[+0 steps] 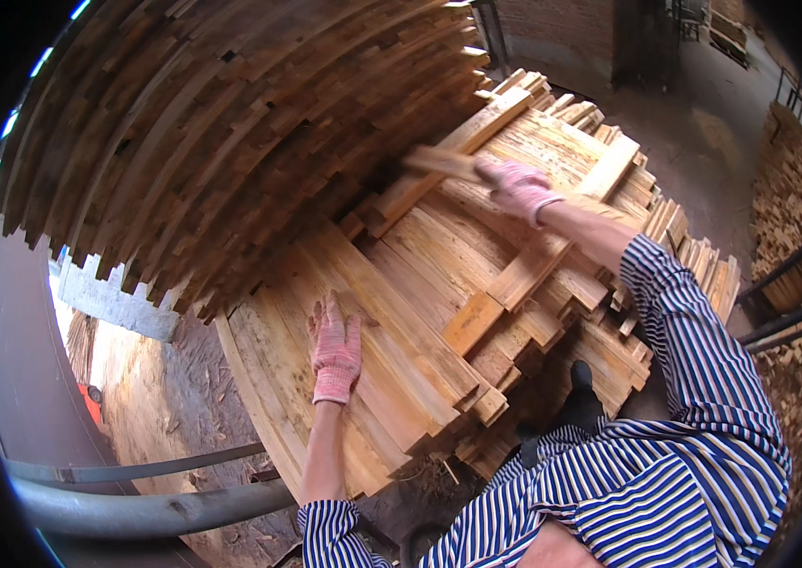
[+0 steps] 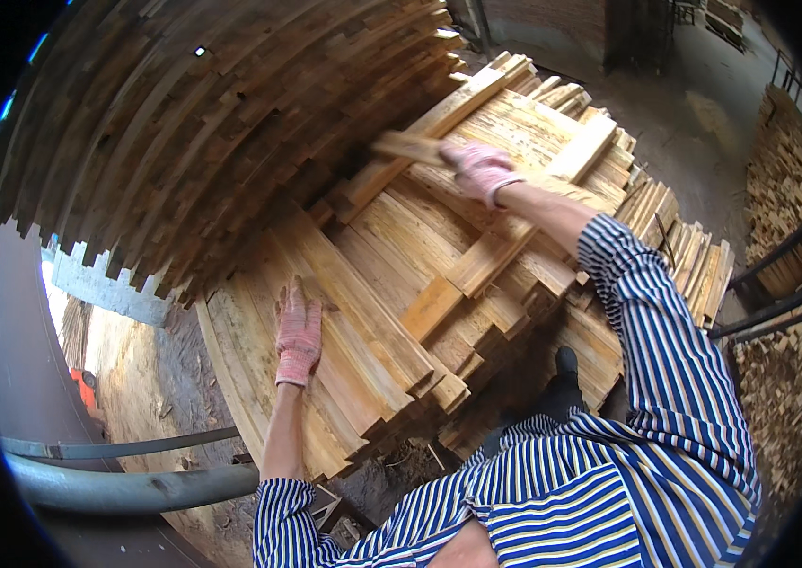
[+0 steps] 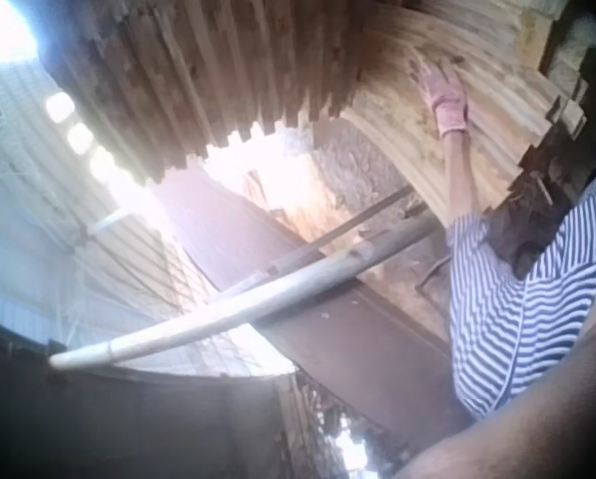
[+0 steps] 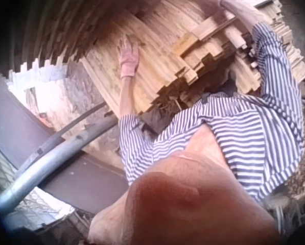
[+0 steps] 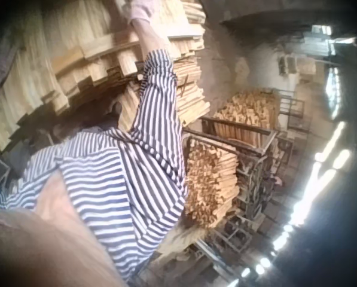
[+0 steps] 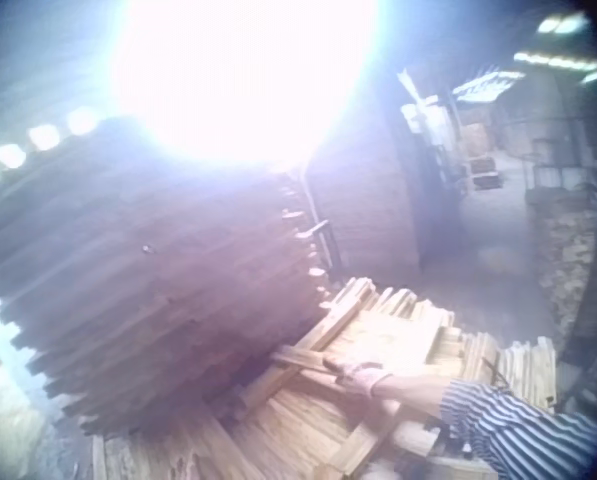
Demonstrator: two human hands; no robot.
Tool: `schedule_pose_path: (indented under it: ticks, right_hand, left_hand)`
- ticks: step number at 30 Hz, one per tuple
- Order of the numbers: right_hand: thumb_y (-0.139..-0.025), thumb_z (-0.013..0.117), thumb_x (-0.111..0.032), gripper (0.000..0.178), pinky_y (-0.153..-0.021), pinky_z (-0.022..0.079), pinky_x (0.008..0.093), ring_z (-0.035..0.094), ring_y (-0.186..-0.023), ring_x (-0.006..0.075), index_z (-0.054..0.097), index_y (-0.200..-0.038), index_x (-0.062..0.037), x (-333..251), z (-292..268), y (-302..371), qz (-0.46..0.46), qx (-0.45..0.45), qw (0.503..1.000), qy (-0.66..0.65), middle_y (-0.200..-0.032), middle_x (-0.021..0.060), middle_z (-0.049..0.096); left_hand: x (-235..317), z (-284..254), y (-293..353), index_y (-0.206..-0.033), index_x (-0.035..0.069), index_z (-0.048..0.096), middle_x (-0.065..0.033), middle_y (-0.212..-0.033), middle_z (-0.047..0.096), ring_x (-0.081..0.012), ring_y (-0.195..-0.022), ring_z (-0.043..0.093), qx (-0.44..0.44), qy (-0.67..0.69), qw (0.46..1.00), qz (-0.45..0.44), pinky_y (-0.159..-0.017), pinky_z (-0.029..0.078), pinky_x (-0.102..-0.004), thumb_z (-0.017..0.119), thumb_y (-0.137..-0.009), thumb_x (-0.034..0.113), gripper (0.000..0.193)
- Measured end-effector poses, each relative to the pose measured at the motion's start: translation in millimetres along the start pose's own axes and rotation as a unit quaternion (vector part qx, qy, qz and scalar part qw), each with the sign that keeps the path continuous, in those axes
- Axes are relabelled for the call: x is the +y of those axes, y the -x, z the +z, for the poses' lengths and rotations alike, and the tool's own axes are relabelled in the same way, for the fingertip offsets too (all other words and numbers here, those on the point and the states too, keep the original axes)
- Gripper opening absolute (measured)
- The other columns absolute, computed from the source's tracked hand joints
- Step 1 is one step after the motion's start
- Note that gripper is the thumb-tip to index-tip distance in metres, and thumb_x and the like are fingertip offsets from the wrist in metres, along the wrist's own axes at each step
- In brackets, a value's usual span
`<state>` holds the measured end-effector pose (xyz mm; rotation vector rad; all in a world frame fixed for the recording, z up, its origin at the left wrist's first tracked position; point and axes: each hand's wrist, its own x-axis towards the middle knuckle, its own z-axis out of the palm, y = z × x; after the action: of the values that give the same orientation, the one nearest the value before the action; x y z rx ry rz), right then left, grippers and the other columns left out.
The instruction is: The person repeatedly picks up small wooden planks from a large pile and stacks them onto a metal rack. The person wears pink gloves and handles the wood by hand, moving pieces from the floor pile to the rack in a repetitive cycle.
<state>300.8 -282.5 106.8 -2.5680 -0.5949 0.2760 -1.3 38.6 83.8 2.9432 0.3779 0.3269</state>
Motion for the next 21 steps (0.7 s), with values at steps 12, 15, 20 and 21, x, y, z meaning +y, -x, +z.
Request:
schedule_pose_path:
  ticks: [12,15,20,21]
  right_hand:
    - [-0.093,0.049,-0.045,0.065,-0.103,0.047,0.0502,0.062,-0.118,0.0416,0.049,-0.141,-0.0013,-157.5,97.2,30.8,-0.096,-0.089,0.982,-0.138,-0.126,0.0275,0.064]
    - [-0.088,0.056,-0.044,0.066,-0.106,0.045,0.0492,0.053,-0.128,0.0404,0.05,-0.14,-0.003,-156.7,99.9,69.7,-0.193,0.021,0.97,-0.144,-0.139,0.0251,0.056]
    - [-0.091,0.065,-0.033,0.066,-0.103,0.047,0.0493,0.054,-0.125,0.0422,0.043,-0.148,-0.0083,-82.9,51.2,183.0,-0.232,0.089,0.928,-0.276,-0.147,0.0272,0.045]
    - [-0.092,0.065,-0.03,0.06,-0.1,0.05,0.047,0.057,-0.122,0.0404,0.048,-0.146,-0.0091,-58.8,38.9,207.4,-0.241,0.117,0.917,-0.296,-0.145,0.027,0.048]
  left_hand:
    - [-12.0,17.8,-10.8,-0.156,0.001,0.03,-0.0214,-0.16,0.034,-0.0346,-0.149,0.029,0.004,-0.012,1.0,0.018,-0.125,0.017,-0.0432,0.04,-0.107,0.04,0.064]
    - [-53.5,23.0,5.8,-0.156,0.008,0.033,-0.0243,-0.161,0.027,-0.0398,-0.149,0.028,-0.011,-0.266,0.951,0.156,-0.123,0.024,-0.0455,0.043,-0.105,0.026,0.055]
    - [1.4,-6.1,13.6,-0.154,0.007,0.036,-0.0287,-0.156,0.035,-0.0431,-0.143,0.037,0.008,-0.135,0.985,0.111,-0.118,0.034,-0.0455,0.051,-0.101,0.013,0.055]
    - [15.8,-10.8,13.1,-0.155,0.01,0.035,-0.027,-0.157,0.034,-0.0388,-0.142,0.04,0.111,-0.374,0.914,0.112,-0.117,0.036,-0.0458,0.056,-0.098,0.019,0.061]
